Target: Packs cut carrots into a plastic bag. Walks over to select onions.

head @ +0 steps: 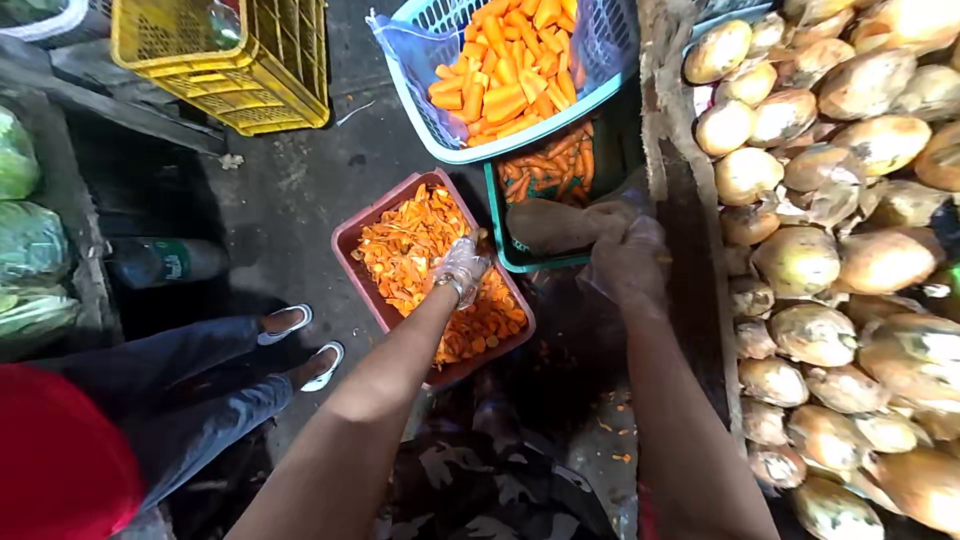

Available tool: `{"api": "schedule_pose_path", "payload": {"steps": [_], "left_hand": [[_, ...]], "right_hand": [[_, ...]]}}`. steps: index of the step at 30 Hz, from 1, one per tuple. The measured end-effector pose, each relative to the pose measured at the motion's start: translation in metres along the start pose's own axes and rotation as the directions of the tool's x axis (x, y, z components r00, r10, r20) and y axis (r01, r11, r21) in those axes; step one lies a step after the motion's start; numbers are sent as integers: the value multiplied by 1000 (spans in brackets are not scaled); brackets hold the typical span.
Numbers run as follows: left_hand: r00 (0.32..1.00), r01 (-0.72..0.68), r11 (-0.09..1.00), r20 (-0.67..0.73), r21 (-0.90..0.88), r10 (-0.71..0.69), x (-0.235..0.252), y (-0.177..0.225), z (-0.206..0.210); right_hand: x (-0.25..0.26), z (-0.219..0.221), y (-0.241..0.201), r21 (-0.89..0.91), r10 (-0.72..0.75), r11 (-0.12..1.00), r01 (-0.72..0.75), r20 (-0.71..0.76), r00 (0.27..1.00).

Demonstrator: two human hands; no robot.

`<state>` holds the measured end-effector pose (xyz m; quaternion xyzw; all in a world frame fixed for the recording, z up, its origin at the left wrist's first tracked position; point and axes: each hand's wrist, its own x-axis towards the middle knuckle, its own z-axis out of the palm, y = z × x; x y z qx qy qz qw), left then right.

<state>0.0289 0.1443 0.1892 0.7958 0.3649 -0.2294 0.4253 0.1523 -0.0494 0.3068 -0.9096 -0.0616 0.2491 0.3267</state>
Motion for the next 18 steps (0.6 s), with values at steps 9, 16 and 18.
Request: {"api": "schedule_pose_path", "payload": {"steps": [9,16,18], "left_hand": [[1000,-9,939,13,343,5,74,33,32],[997,-78,878,33,473,71,140,31,82],[994,-107,899,13,425,112,145,26,85]], "right_hand": [[-27,-32,37,203,-257,924,325,-301,918],[-52,-24,87,455,-411,663,594,-442,797],[-58,-21,96,483,-407,621,618,-475,780]]}}
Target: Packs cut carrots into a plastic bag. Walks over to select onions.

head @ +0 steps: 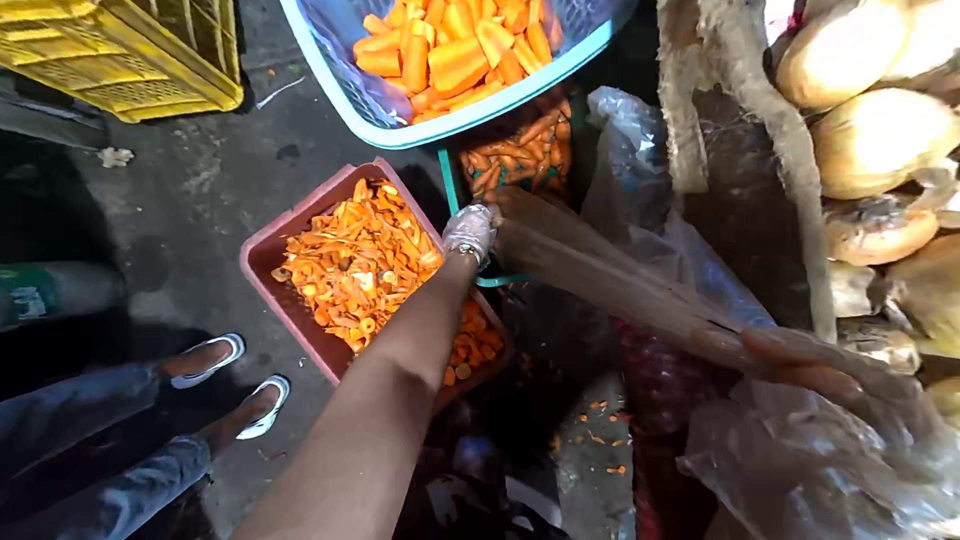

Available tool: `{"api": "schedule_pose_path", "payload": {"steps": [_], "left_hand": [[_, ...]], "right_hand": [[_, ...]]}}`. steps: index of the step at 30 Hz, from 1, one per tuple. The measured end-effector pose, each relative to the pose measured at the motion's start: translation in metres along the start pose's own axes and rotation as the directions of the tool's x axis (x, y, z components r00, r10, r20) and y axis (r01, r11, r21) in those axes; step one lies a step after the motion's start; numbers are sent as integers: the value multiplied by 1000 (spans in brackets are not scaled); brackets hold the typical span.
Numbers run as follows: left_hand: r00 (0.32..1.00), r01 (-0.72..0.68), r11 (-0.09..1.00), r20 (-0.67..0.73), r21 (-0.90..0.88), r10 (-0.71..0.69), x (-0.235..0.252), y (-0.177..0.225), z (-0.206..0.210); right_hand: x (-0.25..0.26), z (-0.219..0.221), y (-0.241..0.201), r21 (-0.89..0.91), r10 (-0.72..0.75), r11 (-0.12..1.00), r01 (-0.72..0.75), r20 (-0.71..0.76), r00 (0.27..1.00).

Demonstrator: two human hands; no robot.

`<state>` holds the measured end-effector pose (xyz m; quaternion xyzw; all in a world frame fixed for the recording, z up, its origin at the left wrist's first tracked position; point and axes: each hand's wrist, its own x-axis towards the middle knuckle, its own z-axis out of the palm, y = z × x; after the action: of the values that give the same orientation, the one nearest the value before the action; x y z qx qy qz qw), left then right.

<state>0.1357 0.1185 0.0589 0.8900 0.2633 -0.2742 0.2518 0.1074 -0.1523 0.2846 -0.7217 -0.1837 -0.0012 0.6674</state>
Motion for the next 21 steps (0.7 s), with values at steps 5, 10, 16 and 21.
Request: {"api": "schedule_pose_path", "payload": {"steps": [5,10,16,21], "left_hand": [[998,-6,947,-62,-322,-15,0,-20,1],[921,-323,823,-357,-467,158,-20,24,-64],[985,-172,956,-45,-238,166,-8,13,-80],[1000,-3,983,5,182,2,-6,-17,-14]], "right_hand": [[-3,4,-5,-79,66,994,-69,-36,997],[20,43,24,-573,628,682,-454,143,765],[-19,53,16,-447,396,818,-363,-21,918],[-59,23,-7,-336,133,916,-218,-258,957]]}}
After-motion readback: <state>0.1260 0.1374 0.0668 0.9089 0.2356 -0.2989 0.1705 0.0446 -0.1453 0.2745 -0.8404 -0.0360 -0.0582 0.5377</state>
